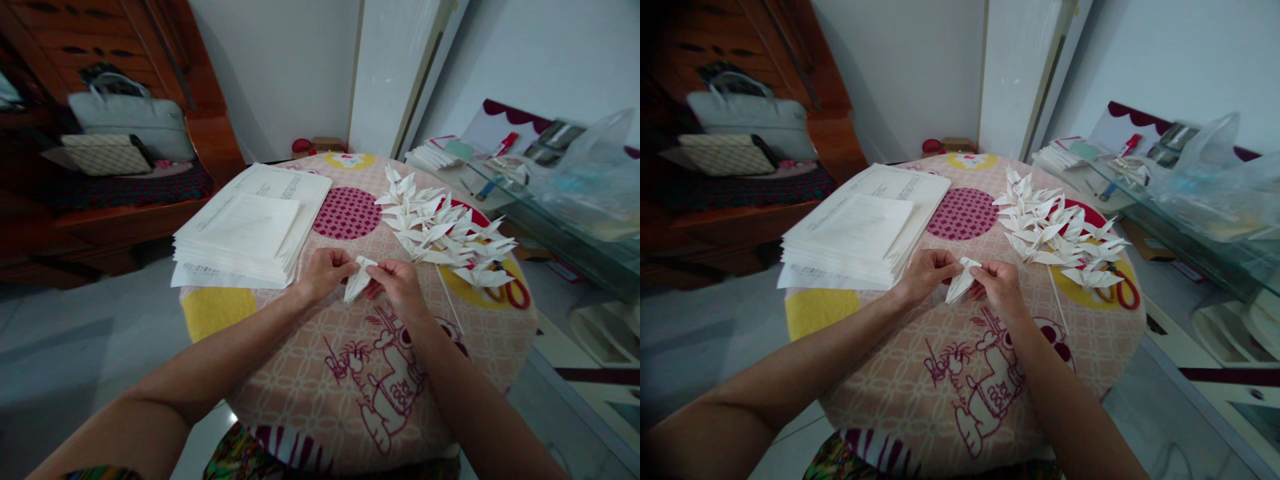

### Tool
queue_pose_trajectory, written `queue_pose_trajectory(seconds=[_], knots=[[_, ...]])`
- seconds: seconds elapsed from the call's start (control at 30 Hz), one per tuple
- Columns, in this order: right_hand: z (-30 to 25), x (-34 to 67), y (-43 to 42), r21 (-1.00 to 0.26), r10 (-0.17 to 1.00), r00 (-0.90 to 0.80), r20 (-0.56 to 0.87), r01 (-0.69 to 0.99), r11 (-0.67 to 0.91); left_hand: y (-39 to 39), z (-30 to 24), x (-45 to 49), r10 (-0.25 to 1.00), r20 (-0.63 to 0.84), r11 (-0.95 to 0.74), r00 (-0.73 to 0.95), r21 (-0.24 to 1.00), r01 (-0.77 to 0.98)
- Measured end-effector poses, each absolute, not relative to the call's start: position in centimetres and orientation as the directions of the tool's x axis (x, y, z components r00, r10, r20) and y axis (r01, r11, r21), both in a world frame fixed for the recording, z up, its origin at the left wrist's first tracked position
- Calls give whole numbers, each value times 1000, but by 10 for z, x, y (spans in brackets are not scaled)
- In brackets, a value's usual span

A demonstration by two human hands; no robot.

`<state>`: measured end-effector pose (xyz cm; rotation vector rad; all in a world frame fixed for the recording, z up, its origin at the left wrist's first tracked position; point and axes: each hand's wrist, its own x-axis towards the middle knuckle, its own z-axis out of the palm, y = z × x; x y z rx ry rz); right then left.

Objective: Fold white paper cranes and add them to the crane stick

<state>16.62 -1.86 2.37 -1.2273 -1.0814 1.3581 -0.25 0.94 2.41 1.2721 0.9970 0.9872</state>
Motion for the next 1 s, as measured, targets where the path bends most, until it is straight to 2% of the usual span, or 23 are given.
queue_pose_trajectory(seconds=[0.1,0.27,0.43,0.57,0.87,1.0], knots=[[24,166,-19,-985,991,-5,-133,-111,-132,9,22,-1,958,-50,68,282,996,-54],[25,166,-21,-974,979,-102,-176,-130,-188,10,20,-2,975,-32,50,221,996,-74],[25,165,-23,-970,979,-79,-190,-140,-200,9,21,-1,972,-64,86,228,992,-88],[24,166,-22,-966,972,-124,-198,-146,-216,10,20,-1,974,-61,83,218,992,-94],[21,170,-17,-962,979,-129,-161,-203,-185,7,23,0,943,-137,218,303,942,-256],[18,172,-14,-959,969,-166,-183,-188,-213,13,26,2,893,-179,308,412,911,-272]])
